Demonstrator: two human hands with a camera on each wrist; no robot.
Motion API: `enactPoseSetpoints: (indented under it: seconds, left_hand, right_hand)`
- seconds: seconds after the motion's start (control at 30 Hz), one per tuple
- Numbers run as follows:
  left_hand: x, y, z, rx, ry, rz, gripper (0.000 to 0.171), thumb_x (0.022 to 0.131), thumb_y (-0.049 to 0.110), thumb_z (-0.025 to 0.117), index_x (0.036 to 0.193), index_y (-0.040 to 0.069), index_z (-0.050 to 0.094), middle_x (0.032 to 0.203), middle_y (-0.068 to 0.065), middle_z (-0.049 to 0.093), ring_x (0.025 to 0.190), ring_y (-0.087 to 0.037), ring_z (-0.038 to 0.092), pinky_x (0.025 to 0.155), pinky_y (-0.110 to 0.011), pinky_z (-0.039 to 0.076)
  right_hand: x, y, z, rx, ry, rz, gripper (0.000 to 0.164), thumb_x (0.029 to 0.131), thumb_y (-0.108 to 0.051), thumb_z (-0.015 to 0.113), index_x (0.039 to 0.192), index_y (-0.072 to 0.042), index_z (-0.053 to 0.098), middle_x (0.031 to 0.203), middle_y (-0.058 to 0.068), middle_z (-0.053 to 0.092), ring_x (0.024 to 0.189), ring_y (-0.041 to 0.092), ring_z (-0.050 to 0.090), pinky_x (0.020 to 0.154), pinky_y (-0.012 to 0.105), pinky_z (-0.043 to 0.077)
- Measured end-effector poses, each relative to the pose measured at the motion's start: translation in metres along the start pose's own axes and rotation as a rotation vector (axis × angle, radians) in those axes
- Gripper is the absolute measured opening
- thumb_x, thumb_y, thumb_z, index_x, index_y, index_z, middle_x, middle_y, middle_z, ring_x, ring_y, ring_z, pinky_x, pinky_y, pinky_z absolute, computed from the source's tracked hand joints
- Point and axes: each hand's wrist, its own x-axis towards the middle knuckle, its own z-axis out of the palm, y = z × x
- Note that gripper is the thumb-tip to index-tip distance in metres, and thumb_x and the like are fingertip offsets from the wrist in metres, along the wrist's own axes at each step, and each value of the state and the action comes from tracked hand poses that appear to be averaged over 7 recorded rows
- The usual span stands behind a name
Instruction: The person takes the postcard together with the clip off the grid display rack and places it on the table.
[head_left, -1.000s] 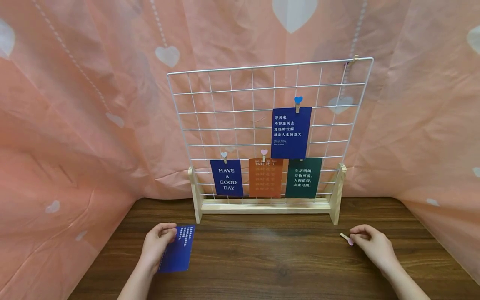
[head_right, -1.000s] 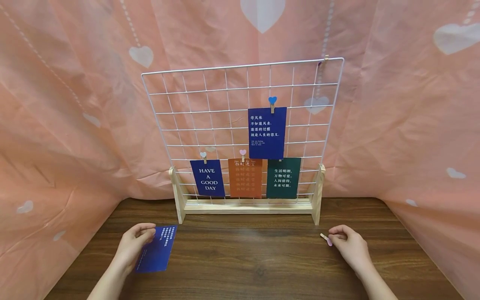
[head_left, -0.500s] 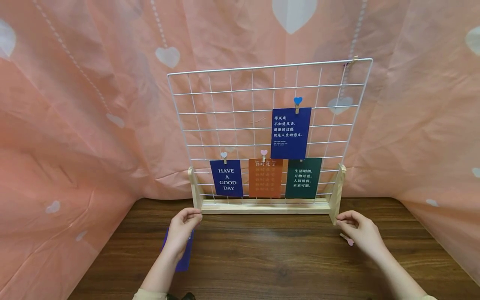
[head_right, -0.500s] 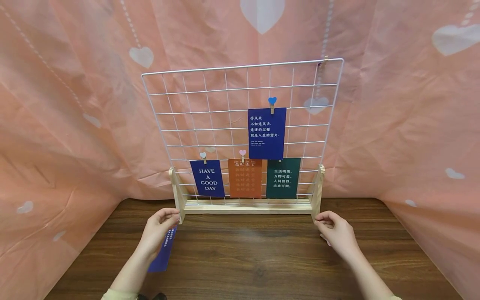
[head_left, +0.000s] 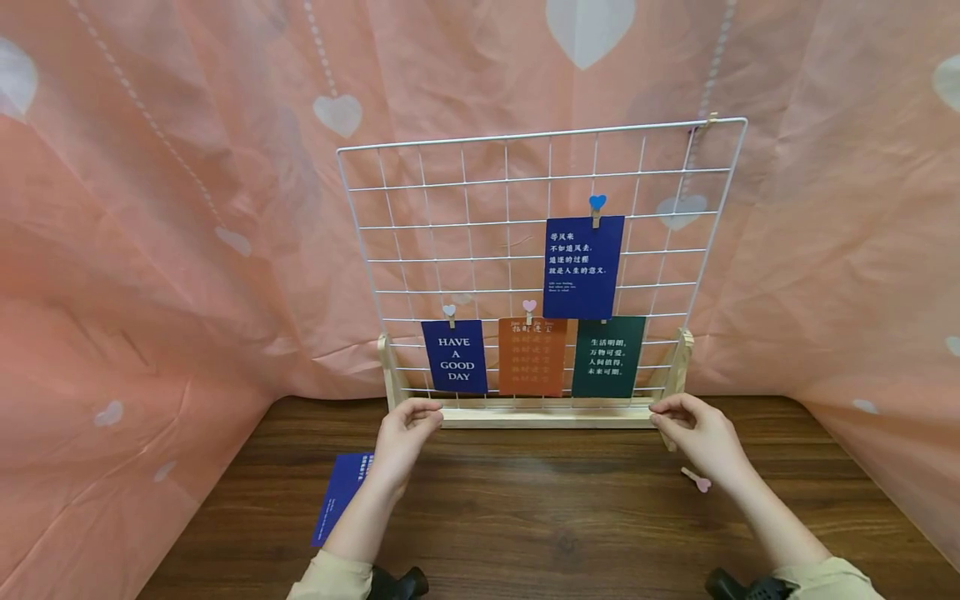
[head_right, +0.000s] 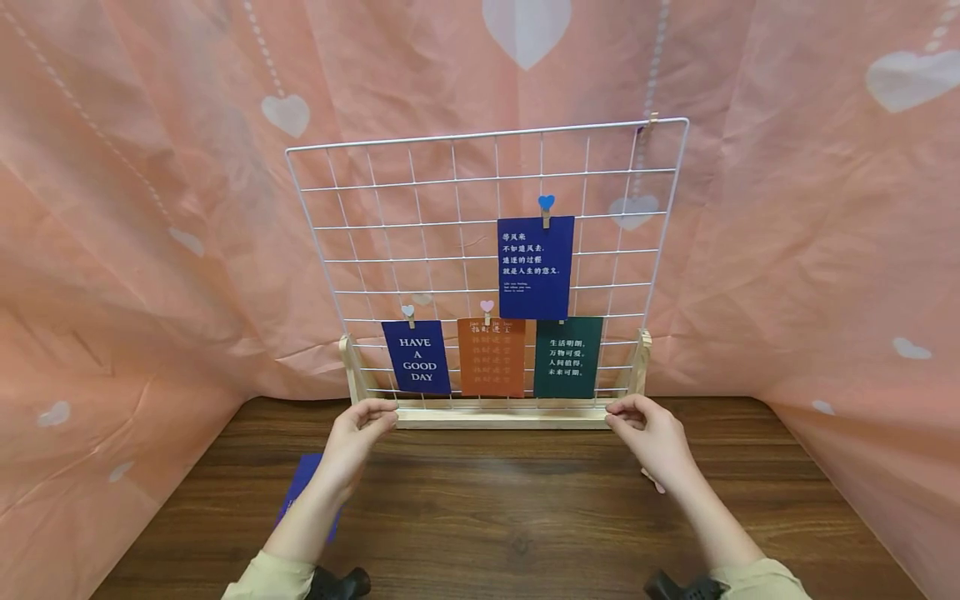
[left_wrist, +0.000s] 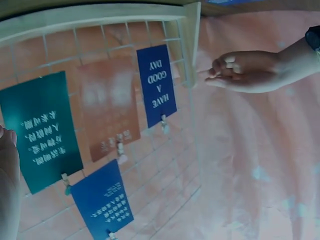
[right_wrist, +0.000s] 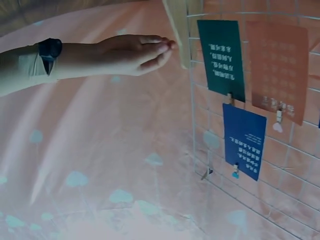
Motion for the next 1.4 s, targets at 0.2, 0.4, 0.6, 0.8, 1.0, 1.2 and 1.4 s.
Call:
enactPoseSetpoints:
  seconds: [0.2,0.4,0.6,0.8,1.0,1.2,1.4]
  left_hand:
    - [0.007,0.003,0.016,-0.029,-0.039,0.018,0.023,0.083,0.002,0.059,0.104,-0.008,0.057,0.089,-0.011,0.060,0.076,-0.013,0.057,0.076,-0.030,0.049]
    - [0.013,0.005,0.031,-0.047,-0.057,0.023,0.023,0.084,0.002,0.058,0.104,-0.009,0.056,0.088,-0.011,0.060,0.074,-0.013,0.056,0.074,-0.030,0.049]
    - [0.011,0.021,0.044,-0.050,-0.095,0.025,0.023,0.085,0.003,0.057,0.104,-0.009,0.057,0.090,-0.014,0.060,0.076,-0.016,0.056,0.074,-0.032,0.049]
    - [0.019,0.018,0.058,-0.061,-0.112,0.038,0.025,0.084,0.004,0.059,0.105,-0.009,0.056,0.090,-0.012,0.061,0.074,-0.012,0.055,0.074,-0.031,0.048]
    - [0.025,0.022,0.073,-0.080,-0.128,0.036,0.025,0.084,0.005,0.060,0.104,-0.008,0.057,0.091,-0.012,0.061,0.078,-0.016,0.057,0.074,-0.028,0.049]
    - [0.026,0.034,0.083,-0.113,-0.137,0.020,0.021,0.084,0.001,0.059,0.102,-0.008,0.058,0.092,-0.014,0.060,0.077,-0.013,0.056,0.079,-0.036,0.049]
    - [0.032,0.038,0.100,-0.133,-0.115,0.019,0.024,0.083,0.002,0.059,0.105,-0.009,0.058,0.086,-0.003,0.059,0.077,-0.010,0.055,0.078,-0.031,0.049]
  right_hand:
    - [0.010,-0.014,0.000,-0.038,0.005,-0.054,0.030,0.087,-0.043,0.055,0.101,-0.017,0.058,0.075,0.007,0.059,0.047,0.013,0.052,0.042,0.032,0.046]
    - [0.020,-0.028,0.001,-0.122,0.078,-0.175,0.023,0.088,-0.033,0.058,0.099,-0.013,0.063,0.093,0.000,0.065,0.078,0.004,0.055,0.066,0.021,0.043]
    - [0.027,-0.043,-0.002,-0.102,0.080,-0.233,0.022,0.089,-0.025,0.058,0.102,-0.007,0.062,0.095,0.004,0.064,0.078,0.003,0.056,0.066,0.019,0.045]
    - [0.035,-0.055,-0.005,-0.086,0.069,-0.219,0.022,0.088,-0.026,0.059,0.102,-0.008,0.062,0.095,0.005,0.064,0.077,0.006,0.060,0.064,0.021,0.047]
    - [0.045,-0.062,-0.006,-0.055,0.095,-0.216,0.022,0.085,-0.024,0.063,0.099,-0.006,0.063,0.094,0.009,0.066,0.072,0.005,0.061,0.057,0.020,0.047]
    - [0.052,-0.072,-0.009,-0.014,0.050,-0.223,0.026,0.087,-0.027,0.061,0.101,-0.005,0.062,0.097,0.012,0.065,0.076,0.000,0.058,0.061,0.018,0.047]
    - [0.061,-0.086,-0.013,-0.017,0.061,-0.236,0.028,0.088,-0.030,0.059,0.103,-0.007,0.061,0.099,0.009,0.064,0.079,0.001,0.058,0.064,0.016,0.047]
